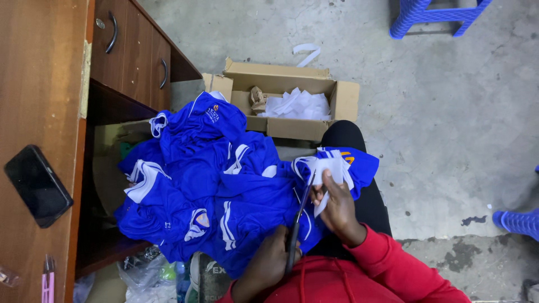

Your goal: The person sits on the floor and uses scissors to cut white paper tags from the collars of blue jackets. The person handles the jackets one at a time, cuts the tags, and places the cut pieces into a nearby cardboard box.

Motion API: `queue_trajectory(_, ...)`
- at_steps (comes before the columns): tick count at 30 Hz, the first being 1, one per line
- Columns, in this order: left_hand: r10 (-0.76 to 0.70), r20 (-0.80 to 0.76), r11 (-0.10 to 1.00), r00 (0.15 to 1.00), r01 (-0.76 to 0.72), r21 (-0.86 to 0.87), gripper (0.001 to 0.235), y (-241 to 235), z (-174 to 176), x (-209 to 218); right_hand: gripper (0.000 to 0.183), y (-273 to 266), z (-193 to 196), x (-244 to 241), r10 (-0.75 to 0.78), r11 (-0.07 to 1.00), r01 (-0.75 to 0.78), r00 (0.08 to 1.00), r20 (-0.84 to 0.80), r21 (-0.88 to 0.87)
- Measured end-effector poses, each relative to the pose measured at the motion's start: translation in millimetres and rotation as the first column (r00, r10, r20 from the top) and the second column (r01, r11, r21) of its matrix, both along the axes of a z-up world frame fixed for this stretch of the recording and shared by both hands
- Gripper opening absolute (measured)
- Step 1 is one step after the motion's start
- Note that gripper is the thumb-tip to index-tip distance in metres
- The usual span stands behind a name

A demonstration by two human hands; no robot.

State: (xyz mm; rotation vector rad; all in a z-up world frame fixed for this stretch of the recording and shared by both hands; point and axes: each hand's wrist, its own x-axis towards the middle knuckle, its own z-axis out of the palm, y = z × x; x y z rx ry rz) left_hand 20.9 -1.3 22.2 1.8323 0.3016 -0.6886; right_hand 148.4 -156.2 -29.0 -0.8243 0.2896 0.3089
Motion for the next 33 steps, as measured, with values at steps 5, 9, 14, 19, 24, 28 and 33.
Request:
queue_trajectory(5,0.034,-0.022,0.978,0.999,-0.028,0.205,0.028,-12.0,-9.6,-6.6,0.044,-0.6,0.2,-30.4,0.113,0.985,-0.090,0.982,0.154,-0.149)
queue_trajectory(9,0.005,0.030,0.967,1.000,-0.013,0.256,0.028,-12.5,-33.9,-17.3,0.054,-8.5,-3.7,-37.7,0.204,0.897,-0.076,0.945,0.255,-0.435)
queue_trajectory(14,0.063,0.013,0.966,0.998,-0.064,0.249,0.028,-13.0,-2.9,-7.9,0.039,0.6,24.9,-41.8,0.254,0.880,-0.013,0.857,0.449,-0.474)
queue_trajectory(19,0.046,0.062,0.970,0.997,-0.060,0.236,0.026,-10.4,-22.3,-15.3,0.049,-4.4,-11.5,-42.0,0.327,0.761,0.186,0.718,0.615,-0.621)
queue_trajectory(24,0.041,0.014,0.996,0.999,-0.042,0.078,0.022,-3.7,3.7,-6.0,0.039,-6.3,-63.8,-35.3,0.407,0.826,0.141,0.521,0.750,-0.546)
queue_trajectory(28,0.366,0.013,0.889,0.931,-0.345,-0.300,0.008,9.7,-4.7,11.7,0.025,-11.4,-116.3,-48.2,0.377,0.824,0.014,0.733,0.567,-0.566)
queue_trajectory(33,0.374,0.316,0.913,0.872,-0.405,0.036,0.046,17.1,-3.8,60.5,0.046,-10.7,-85.0,-16.8,-0.030,0.822,0.231,0.930,0.367,-0.520)
